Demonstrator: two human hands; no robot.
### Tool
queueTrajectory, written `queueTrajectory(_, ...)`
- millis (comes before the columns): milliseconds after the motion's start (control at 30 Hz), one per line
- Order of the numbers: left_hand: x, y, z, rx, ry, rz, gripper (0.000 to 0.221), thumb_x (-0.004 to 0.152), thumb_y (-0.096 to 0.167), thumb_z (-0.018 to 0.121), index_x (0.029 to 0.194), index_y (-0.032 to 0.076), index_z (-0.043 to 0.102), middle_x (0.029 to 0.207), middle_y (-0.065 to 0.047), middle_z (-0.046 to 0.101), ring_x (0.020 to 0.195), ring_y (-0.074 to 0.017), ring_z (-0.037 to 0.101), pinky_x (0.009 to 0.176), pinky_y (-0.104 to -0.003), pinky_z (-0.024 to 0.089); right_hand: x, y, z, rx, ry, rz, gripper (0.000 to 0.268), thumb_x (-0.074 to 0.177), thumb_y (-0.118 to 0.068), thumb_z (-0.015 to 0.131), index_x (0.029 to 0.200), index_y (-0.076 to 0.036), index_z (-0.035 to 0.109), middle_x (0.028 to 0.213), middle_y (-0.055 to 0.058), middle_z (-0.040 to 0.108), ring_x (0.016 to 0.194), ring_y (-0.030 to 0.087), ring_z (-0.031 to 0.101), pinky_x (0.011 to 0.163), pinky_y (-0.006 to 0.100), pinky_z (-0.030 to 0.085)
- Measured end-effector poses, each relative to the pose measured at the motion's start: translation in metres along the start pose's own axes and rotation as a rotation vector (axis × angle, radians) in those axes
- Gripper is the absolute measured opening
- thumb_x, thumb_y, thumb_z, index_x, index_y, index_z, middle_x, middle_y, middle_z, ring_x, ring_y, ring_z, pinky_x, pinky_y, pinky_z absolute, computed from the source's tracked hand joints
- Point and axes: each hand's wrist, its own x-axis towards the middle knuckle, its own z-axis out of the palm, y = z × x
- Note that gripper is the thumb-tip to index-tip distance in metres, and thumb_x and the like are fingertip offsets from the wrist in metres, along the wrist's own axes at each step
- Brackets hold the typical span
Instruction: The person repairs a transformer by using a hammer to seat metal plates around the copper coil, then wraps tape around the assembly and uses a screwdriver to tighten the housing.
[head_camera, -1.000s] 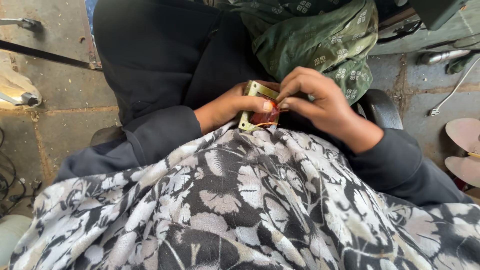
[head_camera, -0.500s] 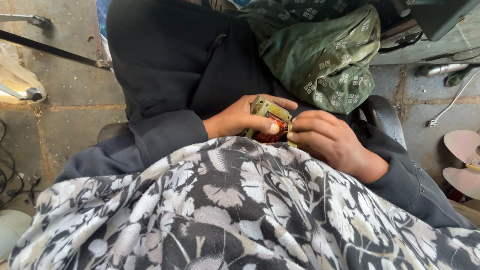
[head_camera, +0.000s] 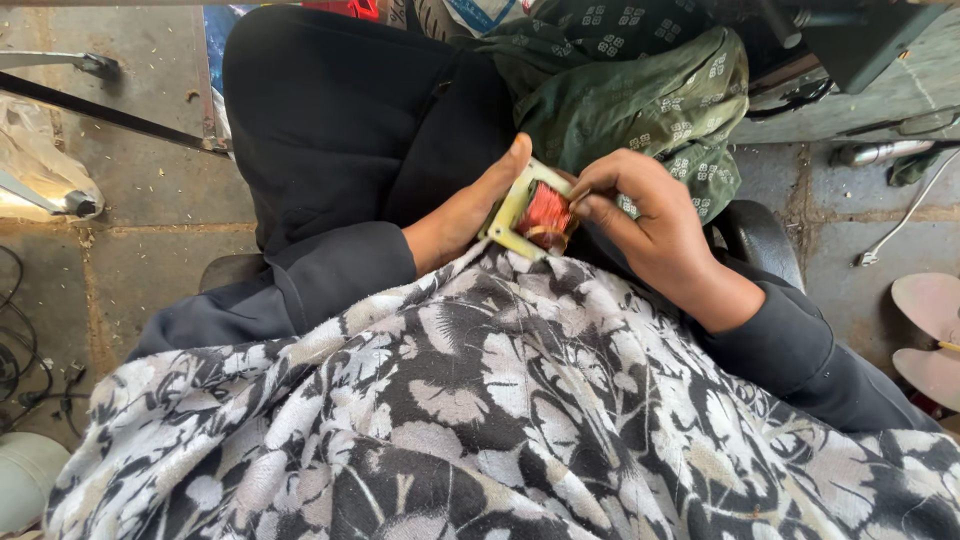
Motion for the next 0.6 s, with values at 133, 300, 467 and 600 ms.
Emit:
queueTrajectory(133,0.009,-0.007,0.004,-0.048,-0.005,0.042,0.070,0.100,0.064,0.052,0.129,0.001,0.064,0.108,-0.009,0.068,0.092,-0.0136,0.067,0.083,-0.028,0.057,-0.006,0.000,0.006,0.298,0.110,0.164,0.004,0.106,0.000,0.062,0.110,0.000,0.061,0.106,0.003,0.063,0.097,0.009,0.064,0.087,0.024,0.053)
queueTrajectory(300,0.018,-0.020,0.004,0.097,-0.031,0.266,0.070,0.102,0.062,0.052,0.129,0.000,0.063,0.115,-0.009,0.068,0.102,-0.0143,0.067,0.092,-0.028,0.056,-0.004,-0.003,0.004,0.448,0.149,0.292,0.007,0.105,-0.005,0.067,0.104,-0.002,0.060,0.093,-0.001,0.064,0.082,0.003,0.058,0.073,0.019,0.047)
queueTrajectory(467,0.023,-0.028,0.003,0.195,0.046,0.328,0.073,0.101,0.063,0.052,0.130,-0.003,0.062,0.121,-0.010,0.068,0.113,-0.0146,0.065,0.100,-0.028,0.053,-0.003,-0.002,0.000,0.433,0.125,0.317,0.010,0.104,-0.007,0.070,0.102,-0.002,0.061,0.091,0.000,0.065,0.080,0.003,0.058,0.071,0.019,0.047)
queueTrajectory(600,0.023,-0.032,0.004,0.343,0.107,0.416,0.073,0.098,0.059,0.059,0.136,-0.004,0.058,0.125,-0.013,0.068,0.117,-0.0165,0.065,0.101,-0.030,0.054,-0.003,0.000,0.003,0.400,0.132,0.302,0.011,0.104,-0.008,0.070,0.101,-0.002,0.062,0.093,0.001,0.068,0.085,0.004,0.064,0.076,0.020,0.053)
